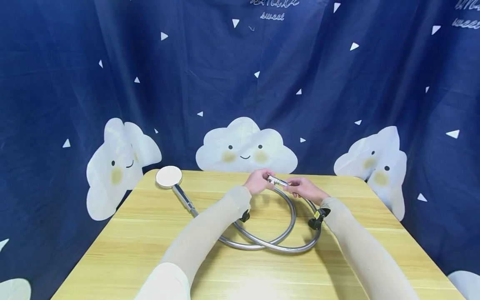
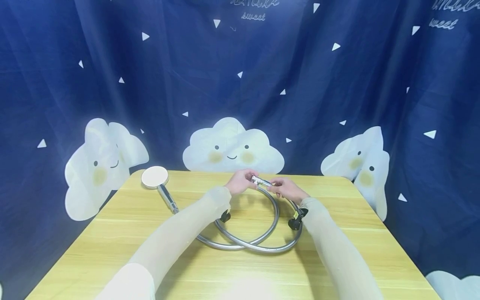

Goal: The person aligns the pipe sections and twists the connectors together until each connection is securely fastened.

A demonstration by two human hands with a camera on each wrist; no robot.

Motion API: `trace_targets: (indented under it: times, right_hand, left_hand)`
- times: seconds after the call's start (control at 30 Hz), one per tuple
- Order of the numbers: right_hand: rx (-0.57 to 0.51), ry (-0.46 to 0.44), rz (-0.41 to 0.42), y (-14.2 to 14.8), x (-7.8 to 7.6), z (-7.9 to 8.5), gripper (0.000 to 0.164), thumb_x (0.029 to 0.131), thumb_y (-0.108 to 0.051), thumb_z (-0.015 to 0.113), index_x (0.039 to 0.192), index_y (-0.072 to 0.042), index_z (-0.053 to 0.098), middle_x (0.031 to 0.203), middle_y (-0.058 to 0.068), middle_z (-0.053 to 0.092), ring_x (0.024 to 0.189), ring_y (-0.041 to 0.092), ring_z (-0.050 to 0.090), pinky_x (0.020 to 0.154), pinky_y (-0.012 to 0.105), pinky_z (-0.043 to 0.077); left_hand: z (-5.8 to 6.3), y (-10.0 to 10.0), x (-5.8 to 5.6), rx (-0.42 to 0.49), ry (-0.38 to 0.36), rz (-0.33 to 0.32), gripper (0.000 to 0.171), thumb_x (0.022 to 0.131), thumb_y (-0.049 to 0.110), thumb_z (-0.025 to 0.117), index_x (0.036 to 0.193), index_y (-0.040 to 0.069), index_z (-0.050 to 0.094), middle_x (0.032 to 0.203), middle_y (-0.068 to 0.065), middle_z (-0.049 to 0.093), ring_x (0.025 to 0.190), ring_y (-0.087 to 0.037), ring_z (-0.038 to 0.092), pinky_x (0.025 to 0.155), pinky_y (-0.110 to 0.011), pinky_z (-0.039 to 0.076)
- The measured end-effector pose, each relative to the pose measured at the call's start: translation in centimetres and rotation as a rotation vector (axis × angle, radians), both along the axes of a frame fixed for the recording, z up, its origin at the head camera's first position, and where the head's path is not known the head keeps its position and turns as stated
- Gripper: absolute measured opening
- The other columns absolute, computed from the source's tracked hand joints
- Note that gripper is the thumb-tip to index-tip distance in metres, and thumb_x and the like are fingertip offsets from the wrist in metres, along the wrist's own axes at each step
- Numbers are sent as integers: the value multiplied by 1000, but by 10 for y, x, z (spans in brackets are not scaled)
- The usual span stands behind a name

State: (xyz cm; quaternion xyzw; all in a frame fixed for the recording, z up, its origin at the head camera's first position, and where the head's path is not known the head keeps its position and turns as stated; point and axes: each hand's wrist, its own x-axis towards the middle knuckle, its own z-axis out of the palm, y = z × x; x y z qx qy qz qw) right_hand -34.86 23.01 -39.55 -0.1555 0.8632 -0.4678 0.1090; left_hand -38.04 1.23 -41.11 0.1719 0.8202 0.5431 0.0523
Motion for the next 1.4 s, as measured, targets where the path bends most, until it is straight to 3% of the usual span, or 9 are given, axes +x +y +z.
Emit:
trace_targets:
  times: [0.07,0.23,0.63,0.83,1.03,1.23,1.4]
  right_hand:
    - [2,11,1,0,1,1,30,98,-11,64,121,7,62,73,3,55,67,24,51,59,32,40]
    - [-41,20,-15,6,-12,-17,32,99,-17,65,121,5,64,71,7,53,64,21,48,58,30,38]
    - [-47,-4,-12,9,-12,-15,38,100,-23,63,129,1,65,70,6,53,69,23,50,64,34,43]
    - [27,22,-58,9,-11,-13,39,100,-31,64,125,-1,67,92,16,63,83,31,55,68,32,43]
    - [69,65,-102,15,-13,-18,42,97,-33,67,127,-4,68,125,14,65,107,24,54,89,34,42]
    - [82,101,-124,27,-15,-22,43,98,-33,66,125,0,68,122,15,67,104,21,55,87,32,43]
    - [92,105,-160,37,-14,-26,41,98,-32,65,124,0,69,122,17,68,103,21,56,86,32,43]
  left_hand:
    - [-1,1,-2,-1,7,4,40,81,0,78,119,8,69,96,-6,69,86,-16,63,79,-28,51]
    - [-1,3,-2,-12,22,19,35,84,5,78,118,7,70,96,-5,70,84,-13,62,76,-25,51]
    - [-3,5,-5,-15,27,38,34,82,4,80,115,8,72,97,-6,72,85,-14,64,76,-25,51]
    - [-3,7,-4,44,6,28,42,83,3,78,123,7,68,99,-8,70,86,-15,65,79,-26,54]
    - [-1,9,-2,73,-13,26,49,86,5,75,133,6,61,112,-11,69,97,-21,67,83,-30,56]
    - [-2,5,0,-17,16,51,46,88,11,73,133,8,62,121,-13,67,111,-26,62,91,-36,54]
    - [-1,2,0,-43,30,49,43,89,12,72,132,10,63,123,-14,67,112,-26,63,93,-36,53]
